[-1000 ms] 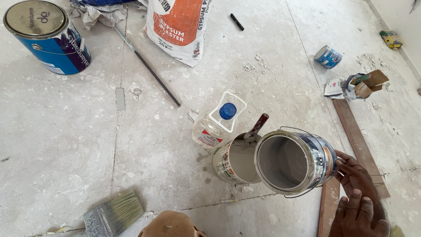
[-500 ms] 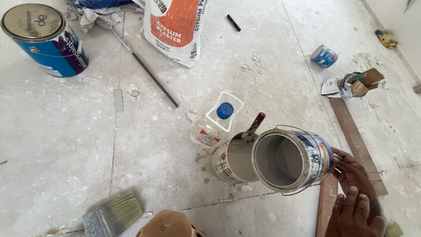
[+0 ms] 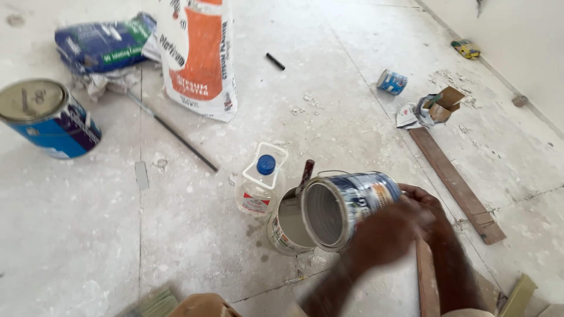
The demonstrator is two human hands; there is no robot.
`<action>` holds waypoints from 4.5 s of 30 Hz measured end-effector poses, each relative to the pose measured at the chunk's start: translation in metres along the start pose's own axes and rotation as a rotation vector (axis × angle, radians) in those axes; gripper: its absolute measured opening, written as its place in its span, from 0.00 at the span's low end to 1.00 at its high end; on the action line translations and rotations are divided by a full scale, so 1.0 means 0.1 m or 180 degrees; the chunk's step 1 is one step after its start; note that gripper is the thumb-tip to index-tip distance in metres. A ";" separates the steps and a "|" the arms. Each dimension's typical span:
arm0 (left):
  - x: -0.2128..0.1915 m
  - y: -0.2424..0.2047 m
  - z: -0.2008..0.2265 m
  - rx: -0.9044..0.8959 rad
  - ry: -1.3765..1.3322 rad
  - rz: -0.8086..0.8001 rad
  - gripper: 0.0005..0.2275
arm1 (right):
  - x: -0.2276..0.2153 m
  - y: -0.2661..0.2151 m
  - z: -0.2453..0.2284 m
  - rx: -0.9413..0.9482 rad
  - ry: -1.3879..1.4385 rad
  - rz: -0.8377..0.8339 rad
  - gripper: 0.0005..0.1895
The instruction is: Mix paint primer in a bucket using a brush and pouring from a tin.
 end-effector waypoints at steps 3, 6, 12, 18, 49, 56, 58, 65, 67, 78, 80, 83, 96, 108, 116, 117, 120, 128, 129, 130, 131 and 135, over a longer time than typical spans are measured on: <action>-0.56 0.48 -0.49 -0.0717 0.0887 -0.0795 0.22 | -0.07 0.17 0.13 -0.0194 -0.0392 -0.0109 0.19; -0.93 0.81 -1.04 -0.1062 0.1925 -0.1935 0.14 | 0.06 0.12 0.02 -0.0273 -0.0273 -0.0182 0.18; -1.25 0.54 -1.23 -0.1244 0.1488 -0.2293 0.14 | 0.16 0.16 0.10 -0.0582 -0.0249 -0.0313 0.19; -1.38 0.20 -1.43 -0.1217 0.0823 -0.2155 0.11 | 0.24 0.14 0.10 -0.1065 -0.0216 -0.0634 0.22; -0.83 0.21 -2.10 -0.0679 0.2033 -0.1885 0.11 | 0.72 -0.31 -0.34 -0.1460 -0.1525 0.0020 0.21; -1.37 0.08 -1.20 -0.0777 0.1861 -0.2143 0.26 | 0.73 -0.19 -0.29 -0.2084 -0.2295 0.0187 0.17; -1.36 0.02 -1.13 -0.0529 0.2034 -0.2182 0.32 | 0.76 -0.11 -0.22 -0.2175 -0.2469 0.0361 0.16; -1.38 0.08 -0.50 -0.0248 0.2793 -0.2415 0.44 | 0.81 0.09 -0.08 -0.2249 -0.1991 0.0274 0.16; -1.34 0.10 -0.50 -0.0357 0.3102 -0.2709 0.47 | 0.93 -0.02 -0.19 -0.2332 -0.1996 0.0287 0.15; -1.27 0.18 -0.59 -0.0634 0.2807 -0.2883 0.51 | 1.14 -0.10 -0.15 -0.1801 -0.1785 -0.0007 0.27; -1.23 0.17 -0.70 -0.0728 0.2836 -0.2821 0.51 | 1.24 -0.28 -0.28 -0.1653 -0.2257 0.0066 0.35; -1.31 0.15 -0.72 -0.0877 0.2795 -0.2731 0.49 | 1.47 -0.53 -0.41 -0.1493 -0.3123 0.0244 0.52; -1.57 0.11 -0.70 -0.1147 0.2588 -0.2557 0.36 | 1.93 -0.66 -0.31 -0.1752 -0.4278 0.0840 0.66; -1.25 -2.41 -2.02 -0.3356 -0.1909 -0.0308 0.24 | 1.99 -0.74 -0.45 -0.1376 -0.4434 0.0734 0.60; -0.08 -2.60 -2.06 -0.3654 -0.3189 0.0904 0.25 | 1.96 -0.72 -0.44 -0.1337 -0.4497 0.0686 0.57; 0.03 -2.59 -2.14 -0.3767 -0.3178 0.1202 0.25 | 1.96 -0.72 -0.44 -0.1326 -0.4500 0.0637 0.56; 0.13 -2.67 -2.21 -0.3724 -0.3383 0.1353 0.23 | 1.97 -0.72 -0.43 -0.1398 -0.4514 0.0636 0.57; 0.22 -2.67 -2.04 -0.2633 -0.2672 0.1837 0.25 | 1.98 -0.71 -0.38 -0.1462 -0.4551 0.0662 0.50; 0.28 -2.70 -2.11 -0.2104 -0.2573 0.1615 0.23 | 1.98 -0.69 -0.37 -0.1506 -0.4542 0.0664 0.49; 0.28 -2.67 -2.04 -0.2099 -0.2564 0.1611 0.23 | 1.98 -0.69 -0.37 -0.1511 -0.4532 0.0670 0.49; 0.27 -2.64 -1.96 -0.2141 -0.1951 0.1485 0.22 | 1.98 -0.68 -0.37 -0.1517 -0.4571 0.0669 0.48; 0.07 -2.40 -1.57 -0.2326 -0.0991 0.1251 0.17 | 1.95 -0.68 -0.41 -0.1279 -0.4585 0.0527 0.46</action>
Point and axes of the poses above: each hand's wrist, its own y-axis towards the middle knuckle, its own x-axis out of the palm, z = x × y, the point moved 1 cm from there along y, towards the middle knuckle, and after that the axes turned 7 degrees about -z, right-handed, at the moved point
